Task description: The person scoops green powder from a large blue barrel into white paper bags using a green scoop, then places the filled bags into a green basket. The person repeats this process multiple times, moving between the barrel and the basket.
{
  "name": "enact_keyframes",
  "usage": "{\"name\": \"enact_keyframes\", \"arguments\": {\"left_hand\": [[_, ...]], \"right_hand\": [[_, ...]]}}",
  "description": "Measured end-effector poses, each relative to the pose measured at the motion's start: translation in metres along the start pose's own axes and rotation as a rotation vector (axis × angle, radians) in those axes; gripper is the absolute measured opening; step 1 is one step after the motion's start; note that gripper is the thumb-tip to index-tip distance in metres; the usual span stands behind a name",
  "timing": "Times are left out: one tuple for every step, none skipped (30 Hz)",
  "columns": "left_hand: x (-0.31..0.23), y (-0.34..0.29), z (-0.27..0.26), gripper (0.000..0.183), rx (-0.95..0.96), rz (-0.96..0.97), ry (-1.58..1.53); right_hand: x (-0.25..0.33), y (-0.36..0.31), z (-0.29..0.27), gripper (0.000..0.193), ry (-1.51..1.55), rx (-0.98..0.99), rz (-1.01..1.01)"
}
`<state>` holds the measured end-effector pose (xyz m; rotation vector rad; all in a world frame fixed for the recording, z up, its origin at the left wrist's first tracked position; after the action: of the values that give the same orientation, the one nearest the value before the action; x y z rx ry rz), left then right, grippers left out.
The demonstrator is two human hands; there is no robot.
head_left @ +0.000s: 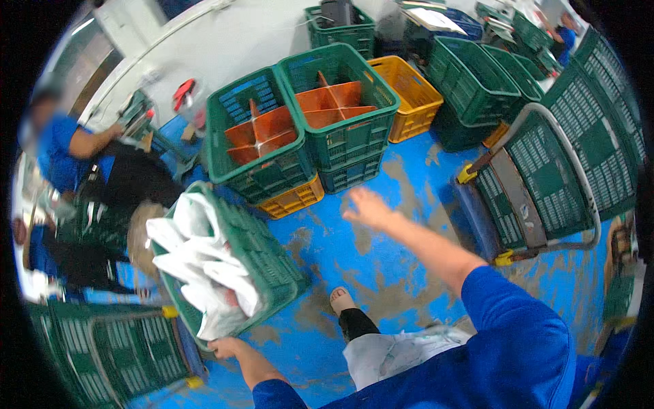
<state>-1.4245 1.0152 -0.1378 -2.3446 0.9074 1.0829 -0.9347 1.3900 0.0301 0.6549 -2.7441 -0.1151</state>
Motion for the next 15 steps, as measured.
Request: {"name": "enact_keyframes", "arguments": {"left_hand": [[-0.018, -0.007, 0.020, 0.049, 0.018, 0.077, -0.044], [-0.024, -0.028, 0.032, 0.044, -0.021, 0.159, -0.050], [-0.029, -0.057, 0.039, 0.040, -0.037, 0.206, -0.044], [-0.035, -0.100, 0.050, 0.037, 0.104, 0.396, 0.066], [-0.035, -0.154, 0.054, 0.034, 0.246, 0.579, 0.205], [-0.043, -0.221, 0.066, 0.033, 0.670, 0.720, 0.040], [-0.060, -0.289, 0.080, 0.033, 0.841, 0.938, 0.124], [-0.090, -0.362, 0.093, 0.035, 0.984, 1.376, -0.039], [-0.122, -0.430, 0.111, 0.041, 1.010, 1.545, -0.227], [-0.155, -0.493, 0.133, 0.051, 1.072, 1.657, -0.246], [-0.183, -0.554, 0.150, 0.060, 1.094, 1.760, -0.296], [-0.210, -0.606, 0.166, 0.066, 1.072, 1.874, -0.347], [-0.233, -0.656, 0.184, 0.070, 1.232, 1.945, -0.250], [-0.239, -0.697, 0.192, 0.071, 1.156, 2.042, -0.002], [-0.243, -0.731, 0.202, 0.070, 1.137, 2.062, 0.323]], "right_hand": [[-0.025, 0.045, -0.011, 0.059, -0.033, -0.048, 0.073], [-0.050, 0.087, -0.019, 0.060, -0.077, -0.054, 0.182], [-0.070, 0.127, -0.026, 0.058, -0.115, -0.134, 0.189], [-0.093, 0.163, -0.031, 0.057, -0.173, -0.144, 0.246], [-0.114, 0.197, -0.033, 0.056, -0.226, -0.179, 0.245], [-0.134, 0.229, -0.031, 0.055, -0.284, -0.186, 0.252], [-0.154, 0.257, -0.026, 0.054, -0.350, -0.199, 0.253], [-0.175, 0.281, -0.020, 0.054, -0.389, -0.187, 0.268], [-0.193, 0.305, -0.012, 0.055, -0.431, -0.184, 0.268], [-0.212, 0.324, -0.005, 0.056, -0.473, -0.165, 0.275], [-0.230, 0.337, 0.000, 0.046, -0.532, -0.171, 0.283], [-0.248, 0.350, 0.002, 0.041, -0.488, -0.196, 0.283], [-0.267, 0.360, 0.001, 0.036, -0.437, -0.149, 0.314], [-0.285, 0.366, -0.001, 0.032, -0.382, -0.091, 0.348], [-0.304, 0.364, -0.013, 0.021, -0.434, -0.219, 0.313]]}}
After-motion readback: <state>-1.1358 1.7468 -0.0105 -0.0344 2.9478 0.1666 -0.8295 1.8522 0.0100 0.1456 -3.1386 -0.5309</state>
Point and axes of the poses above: each hand's wrist, its own y-axis towards the middle knuckle, its own z-axis out of the palm, x = y × z, the point moved 3 cm from there along y, towards the middle knuckle, and after that the axes turned 8 degrees about -x, right-handed, at the moved point
